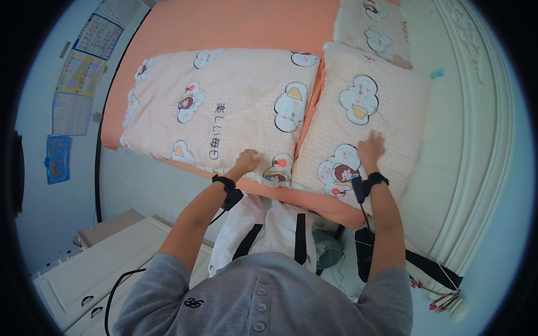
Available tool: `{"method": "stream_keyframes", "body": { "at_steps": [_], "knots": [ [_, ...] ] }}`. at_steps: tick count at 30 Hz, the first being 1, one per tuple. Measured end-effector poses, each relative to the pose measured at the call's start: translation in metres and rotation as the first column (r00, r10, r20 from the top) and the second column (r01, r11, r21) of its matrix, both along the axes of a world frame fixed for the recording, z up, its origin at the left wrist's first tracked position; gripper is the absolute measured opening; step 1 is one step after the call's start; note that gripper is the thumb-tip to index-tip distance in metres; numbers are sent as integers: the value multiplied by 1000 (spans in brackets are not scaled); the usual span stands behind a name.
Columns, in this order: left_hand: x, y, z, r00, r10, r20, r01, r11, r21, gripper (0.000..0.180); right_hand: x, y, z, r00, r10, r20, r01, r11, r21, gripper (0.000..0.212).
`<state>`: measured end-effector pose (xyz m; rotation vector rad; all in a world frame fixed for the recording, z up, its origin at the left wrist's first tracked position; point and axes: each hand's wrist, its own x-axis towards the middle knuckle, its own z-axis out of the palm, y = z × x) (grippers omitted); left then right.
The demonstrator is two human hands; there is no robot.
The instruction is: The person organizes a bed by unfolding a blanket over the mattress, straightening the edges, and arranging several pillows and a bolster.
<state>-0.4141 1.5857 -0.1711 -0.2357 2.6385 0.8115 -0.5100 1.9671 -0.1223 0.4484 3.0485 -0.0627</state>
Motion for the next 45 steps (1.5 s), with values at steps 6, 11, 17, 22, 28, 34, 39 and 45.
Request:
{"method": "stream_keyframes", "body": {
  "at_steps": [6,11,17,22,28,34,39,45],
  "knots": [
    [22,-145,-34,996,86,30,-85,996,-41,35,-5,-158,-32,899,415,-139,-422,739,-526,58],
    [37,-292,-48,944,328,31,-328,945,-8,38,7,-257,-83,884,464,53,-365,758,-541,66],
    [70,-490,-95,636,772,-11,-770,635,59,50,61,-376,-117,844,293,450,-146,932,-333,69],
    [59,-632,-133,387,898,-210,-901,416,120,59,79,-527,-132,824,567,-16,-533,764,-362,60],
    [-32,-740,-98,571,793,-215,-818,572,-62,80,64,-746,-91,617,776,-127,-720,492,-488,50],
    [-28,-779,-120,777,624,87,-624,781,-27,84,-1,-877,-102,672,715,-192,-664,468,-583,42],
    [3,-810,-126,800,539,262,-547,836,-50,88,-137,-978,-102,713,602,-359,-683,481,-550,36],
    [-15,-783,-144,748,432,504,-610,747,264,41,-287,-1031,-119,980,144,-138,-198,618,-760,58]
  ]
}}
